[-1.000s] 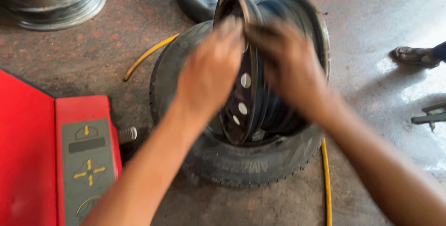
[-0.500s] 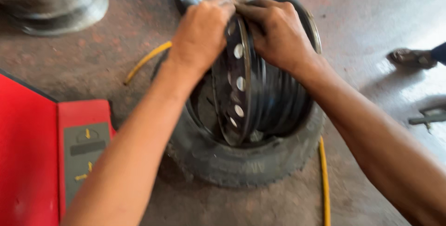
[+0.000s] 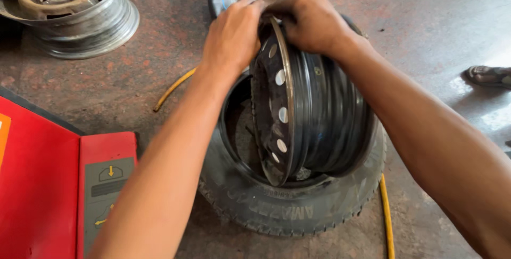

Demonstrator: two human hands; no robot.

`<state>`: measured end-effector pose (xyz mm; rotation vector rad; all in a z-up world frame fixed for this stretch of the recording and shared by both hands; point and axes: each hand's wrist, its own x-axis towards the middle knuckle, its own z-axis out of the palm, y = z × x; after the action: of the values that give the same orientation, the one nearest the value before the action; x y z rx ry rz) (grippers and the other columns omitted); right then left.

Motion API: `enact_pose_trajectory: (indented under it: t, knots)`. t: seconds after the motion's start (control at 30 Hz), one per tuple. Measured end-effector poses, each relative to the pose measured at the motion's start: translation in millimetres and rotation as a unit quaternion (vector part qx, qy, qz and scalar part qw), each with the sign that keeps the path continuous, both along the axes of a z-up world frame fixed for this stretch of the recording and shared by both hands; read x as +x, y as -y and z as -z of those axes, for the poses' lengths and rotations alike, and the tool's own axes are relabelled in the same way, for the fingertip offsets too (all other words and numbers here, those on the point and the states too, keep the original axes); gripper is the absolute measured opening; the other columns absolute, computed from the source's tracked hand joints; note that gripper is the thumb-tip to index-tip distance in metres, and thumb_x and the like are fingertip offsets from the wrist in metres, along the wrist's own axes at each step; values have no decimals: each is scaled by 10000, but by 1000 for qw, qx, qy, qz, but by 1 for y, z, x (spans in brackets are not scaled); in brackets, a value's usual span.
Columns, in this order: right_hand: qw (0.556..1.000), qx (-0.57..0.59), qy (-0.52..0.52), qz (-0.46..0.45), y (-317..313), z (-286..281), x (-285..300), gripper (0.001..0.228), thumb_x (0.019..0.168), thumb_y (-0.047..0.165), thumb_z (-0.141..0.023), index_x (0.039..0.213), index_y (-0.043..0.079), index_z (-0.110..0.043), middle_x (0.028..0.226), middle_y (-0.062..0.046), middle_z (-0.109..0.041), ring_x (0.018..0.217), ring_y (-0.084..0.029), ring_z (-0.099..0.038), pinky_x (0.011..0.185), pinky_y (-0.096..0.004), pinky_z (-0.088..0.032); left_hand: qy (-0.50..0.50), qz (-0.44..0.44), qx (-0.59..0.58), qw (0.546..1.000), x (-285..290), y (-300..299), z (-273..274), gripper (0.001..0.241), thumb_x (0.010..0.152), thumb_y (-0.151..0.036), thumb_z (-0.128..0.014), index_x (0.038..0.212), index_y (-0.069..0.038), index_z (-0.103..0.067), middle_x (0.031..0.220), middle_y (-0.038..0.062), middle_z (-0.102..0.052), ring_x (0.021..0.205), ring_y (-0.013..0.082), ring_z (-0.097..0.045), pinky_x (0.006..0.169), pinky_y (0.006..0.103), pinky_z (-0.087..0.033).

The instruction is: The person scrubs the inner rim of a metal wheel with a small abrasive pad. They rotate the wheel by hand to access different sections of the rim, continuing the scrubbing motion throughout the clip.

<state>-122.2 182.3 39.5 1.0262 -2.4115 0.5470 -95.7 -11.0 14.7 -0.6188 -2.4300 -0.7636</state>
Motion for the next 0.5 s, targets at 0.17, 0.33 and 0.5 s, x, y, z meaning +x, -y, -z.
enact_pose_trajectory:
  t: [0.17,0.33,0.5]
  knots:
    - [966,-200,94,135,-42,13,67,251,1035,46,-620,1259,0,-725,1153,-159,-767,1037,-270,-749,945,-369,-572,94,-42,248,963,121,-12,57,446,1072,-366,-508,1246,5,-685,1208,229,-725,1149,359,-697,1008,464,-519]
    - [718,-597,357,7,-54,8,141,227,1052,4,-552,1250,-85,-618,1110,-163,-696,964,-214,-713,924,-340,-619,250,-17,248,936,215,-52,93,445,1032,-363,-521,1101,39,-698,985,230,-751,914,380,-736,795,473,-579]
    - [597,-663,448,-57,-60,4,168,230,1056,70,-538,1192,-78,-649,1043,-188,-707,919,-236,-725,872,-338,-616,231,-69,234,942,206,-79,107,425,1032,-313,-467,1072,65,-659,827,254,-719,739,448,-699,619,533,-543]
